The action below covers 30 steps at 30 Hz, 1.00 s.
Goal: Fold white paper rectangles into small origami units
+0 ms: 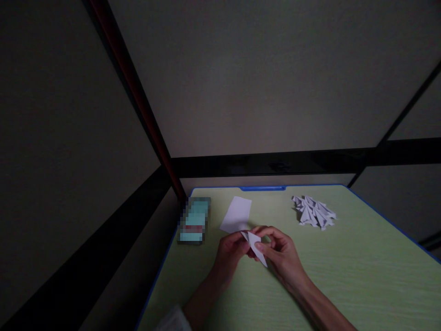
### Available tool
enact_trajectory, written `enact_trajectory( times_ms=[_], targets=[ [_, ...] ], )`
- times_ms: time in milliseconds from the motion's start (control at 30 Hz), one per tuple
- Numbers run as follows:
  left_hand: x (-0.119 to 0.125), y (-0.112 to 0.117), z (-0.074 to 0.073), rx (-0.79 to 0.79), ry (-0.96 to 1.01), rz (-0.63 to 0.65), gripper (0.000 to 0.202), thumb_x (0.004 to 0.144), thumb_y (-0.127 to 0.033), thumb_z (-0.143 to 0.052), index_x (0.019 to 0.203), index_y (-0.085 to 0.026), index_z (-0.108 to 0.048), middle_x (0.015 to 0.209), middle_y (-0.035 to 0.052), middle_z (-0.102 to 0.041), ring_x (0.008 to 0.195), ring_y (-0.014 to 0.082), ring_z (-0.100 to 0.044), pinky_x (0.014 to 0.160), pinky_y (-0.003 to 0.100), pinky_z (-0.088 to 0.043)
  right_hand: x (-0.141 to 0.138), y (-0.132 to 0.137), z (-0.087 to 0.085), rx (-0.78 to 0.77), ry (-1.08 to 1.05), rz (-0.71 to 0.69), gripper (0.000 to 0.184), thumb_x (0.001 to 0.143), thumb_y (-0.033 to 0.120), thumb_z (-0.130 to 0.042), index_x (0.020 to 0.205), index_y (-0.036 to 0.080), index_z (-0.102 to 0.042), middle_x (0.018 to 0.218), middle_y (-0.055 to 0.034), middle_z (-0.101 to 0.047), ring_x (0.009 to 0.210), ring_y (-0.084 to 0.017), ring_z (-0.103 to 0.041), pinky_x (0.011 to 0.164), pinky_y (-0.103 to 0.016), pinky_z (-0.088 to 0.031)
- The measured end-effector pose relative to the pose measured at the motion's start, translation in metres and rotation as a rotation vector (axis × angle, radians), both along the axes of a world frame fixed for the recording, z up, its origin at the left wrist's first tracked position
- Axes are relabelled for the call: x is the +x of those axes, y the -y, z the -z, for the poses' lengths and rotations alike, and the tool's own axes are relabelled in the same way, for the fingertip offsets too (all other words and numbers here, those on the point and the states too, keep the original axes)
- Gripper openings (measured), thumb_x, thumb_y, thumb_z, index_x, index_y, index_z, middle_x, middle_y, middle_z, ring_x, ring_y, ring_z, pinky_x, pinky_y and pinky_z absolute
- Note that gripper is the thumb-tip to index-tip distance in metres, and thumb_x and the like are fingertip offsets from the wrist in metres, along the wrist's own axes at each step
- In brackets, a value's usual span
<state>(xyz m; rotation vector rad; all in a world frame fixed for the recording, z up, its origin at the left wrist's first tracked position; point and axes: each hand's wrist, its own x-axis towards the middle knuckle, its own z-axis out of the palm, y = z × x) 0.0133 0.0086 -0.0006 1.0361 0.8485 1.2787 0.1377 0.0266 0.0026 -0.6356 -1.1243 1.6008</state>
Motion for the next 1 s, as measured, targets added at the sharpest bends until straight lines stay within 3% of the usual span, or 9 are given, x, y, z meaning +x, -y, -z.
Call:
enact_trajectory(
  times_ms=[267, 400, 467, 533, 633, 733, 900, 1000],
  targets=[
    [0.002, 0.001, -0.010, -0.096, 0.197, -0.072, 0.020, 0.055, -0.028, -0.063, 0.065, -0.012, -0.064, 0.060, 0.0018, -0.054, 0.055, 0.0099, -0.045, 0.055, 0.023, -0.038, 0.000, 0.004, -0.010, -0.093, -0.113, -0.132, 0.017, 0.059, 0.029, -0.068, 0.063, 0.017, -0.055, 0.094, -0.0039, -0.054, 0.072, -0.013, -0.053, 0.063, -0.025, -0.044],
    [0.001, 0.001, -0.010, -0.114, 0.148, -0.101, 0.017, 0.054, -0.024, -0.060, 0.066, -0.012, -0.065, 0.061, 0.0027, -0.056, 0.056, 0.0110, -0.047, 0.055, 0.023, -0.038, 0.006, 0.003, -0.016, -0.107, -0.097, -0.199, 0.029, 0.066, 0.043, -0.058, 0.059, 0.015, -0.059, 0.095, -0.0080, -0.055, 0.075, -0.017, -0.054, 0.065, -0.029, -0.043],
    [0.000, 0.000, -0.005, -0.115, 0.086, -0.114, 0.017, 0.056, -0.022, -0.057, 0.066, -0.011, -0.065, 0.062, 0.0029, -0.058, 0.057, 0.0115, -0.047, 0.056, 0.023, -0.037, 0.008, 0.001, -0.017, -0.109, -0.036, -0.166, 0.035, 0.066, 0.045, -0.057, 0.050, 0.014, -0.060, 0.093, -0.0084, -0.055, 0.072, -0.016, -0.053, 0.063, -0.028, -0.042],
    [-0.002, -0.003, 0.001, -0.119, 0.022, -0.136, 0.016, 0.057, -0.021, -0.056, 0.067, -0.011, -0.065, 0.060, 0.0024, -0.058, 0.056, 0.0110, -0.047, 0.055, 0.023, -0.036, 0.010, -0.001, -0.016, -0.096, 0.072, -0.118, 0.028, 0.061, 0.038, -0.063, 0.048, 0.013, -0.061, 0.087, -0.0066, -0.057, 0.069, -0.014, -0.053, 0.059, -0.024, -0.041],
    [-0.005, -0.006, 0.007, -0.144, -0.032, -0.233, 0.013, 0.057, -0.020, -0.057, 0.064, -0.012, -0.065, 0.057, 0.0007, -0.058, 0.053, 0.0091, -0.046, 0.052, 0.020, -0.034, 0.010, -0.003, -0.012, -0.099, 0.229, -0.123, 0.014, 0.053, 0.026, -0.071, 0.055, 0.014, -0.063, 0.065, -0.0018, -0.059, 0.056, -0.010, -0.050, 0.051, -0.021, -0.036],
    [-0.006, -0.008, 0.008, -0.173, -0.028, -0.288, 0.014, 0.056, -0.021, -0.059, 0.064, -0.012, -0.065, 0.059, 0.0009, -0.058, 0.054, 0.0092, -0.047, 0.052, 0.020, -0.034, 0.010, -0.004, -0.008, -0.158, 0.266, -0.111, 0.015, 0.048, 0.022, -0.073, 0.054, 0.014, -0.061, 0.051, 0.0016, -0.058, 0.045, -0.007, -0.046, 0.045, -0.020, -0.032],
    [-0.003, -0.006, 0.000, -0.161, -0.117, -0.214, 0.020, 0.057, -0.026, -0.060, 0.071, -0.012, -0.062, 0.056, -0.0006, -0.056, 0.050, 0.0090, -0.046, 0.048, 0.020, -0.034, 0.011, -0.007, -0.006, -0.223, 0.162, 0.066, 0.021, 0.044, 0.022, -0.074, 0.048, 0.013, -0.056, 0.043, 0.0041, -0.053, 0.041, -0.006, -0.042, 0.042, -0.019, -0.028],
    [-0.001, -0.004, -0.003, -0.123, -0.248, -0.154, 0.013, 0.056, -0.025, -0.060, 0.060, -0.012, -0.058, 0.050, -0.0015, -0.054, 0.046, 0.0083, -0.044, 0.046, 0.020, -0.033, 0.012, -0.009, -0.006, -0.235, 0.128, 0.135, 0.023, 0.044, 0.024, -0.075, 0.051, 0.014, -0.056, 0.044, 0.0038, -0.053, 0.042, -0.007, -0.043, 0.043, -0.019, -0.029]
  ],
)
